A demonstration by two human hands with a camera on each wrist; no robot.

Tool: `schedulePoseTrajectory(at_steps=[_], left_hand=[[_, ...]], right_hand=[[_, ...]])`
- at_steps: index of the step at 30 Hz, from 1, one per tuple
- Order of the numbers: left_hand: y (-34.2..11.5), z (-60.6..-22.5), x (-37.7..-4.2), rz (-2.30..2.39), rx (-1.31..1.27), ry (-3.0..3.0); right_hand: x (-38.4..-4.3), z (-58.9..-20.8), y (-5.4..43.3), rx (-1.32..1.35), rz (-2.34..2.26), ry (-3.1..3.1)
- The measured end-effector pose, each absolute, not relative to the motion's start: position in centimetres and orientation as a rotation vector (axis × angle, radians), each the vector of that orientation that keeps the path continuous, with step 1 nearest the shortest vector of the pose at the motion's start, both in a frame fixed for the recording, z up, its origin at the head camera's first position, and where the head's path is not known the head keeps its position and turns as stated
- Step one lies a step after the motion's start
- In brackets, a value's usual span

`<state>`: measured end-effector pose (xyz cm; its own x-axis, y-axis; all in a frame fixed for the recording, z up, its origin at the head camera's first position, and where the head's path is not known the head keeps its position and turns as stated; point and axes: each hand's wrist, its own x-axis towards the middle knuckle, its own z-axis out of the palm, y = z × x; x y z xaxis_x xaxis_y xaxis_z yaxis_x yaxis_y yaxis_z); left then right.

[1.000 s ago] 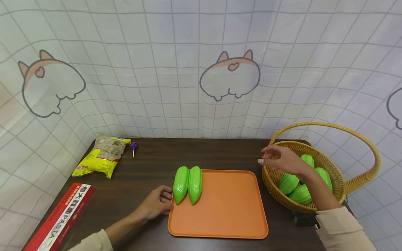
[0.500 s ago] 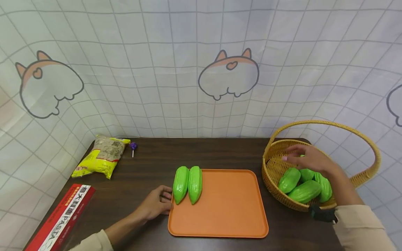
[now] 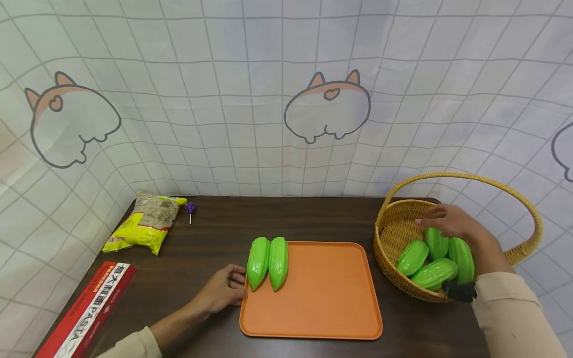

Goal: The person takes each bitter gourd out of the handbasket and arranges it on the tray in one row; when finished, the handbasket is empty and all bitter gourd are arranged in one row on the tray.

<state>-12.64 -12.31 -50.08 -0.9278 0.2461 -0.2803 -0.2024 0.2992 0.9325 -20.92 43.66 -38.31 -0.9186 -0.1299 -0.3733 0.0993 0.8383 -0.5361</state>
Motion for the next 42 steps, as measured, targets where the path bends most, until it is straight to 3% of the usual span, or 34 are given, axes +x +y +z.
schedulePoseTrajectory(at_steps=[42], left_hand=[[-12.5, -50.2, -12.8, 1.642, 0.045, 2.209]], right_hand=[[-23.1, -41.6, 46.0, 0.066, -0.796, 2.562]])
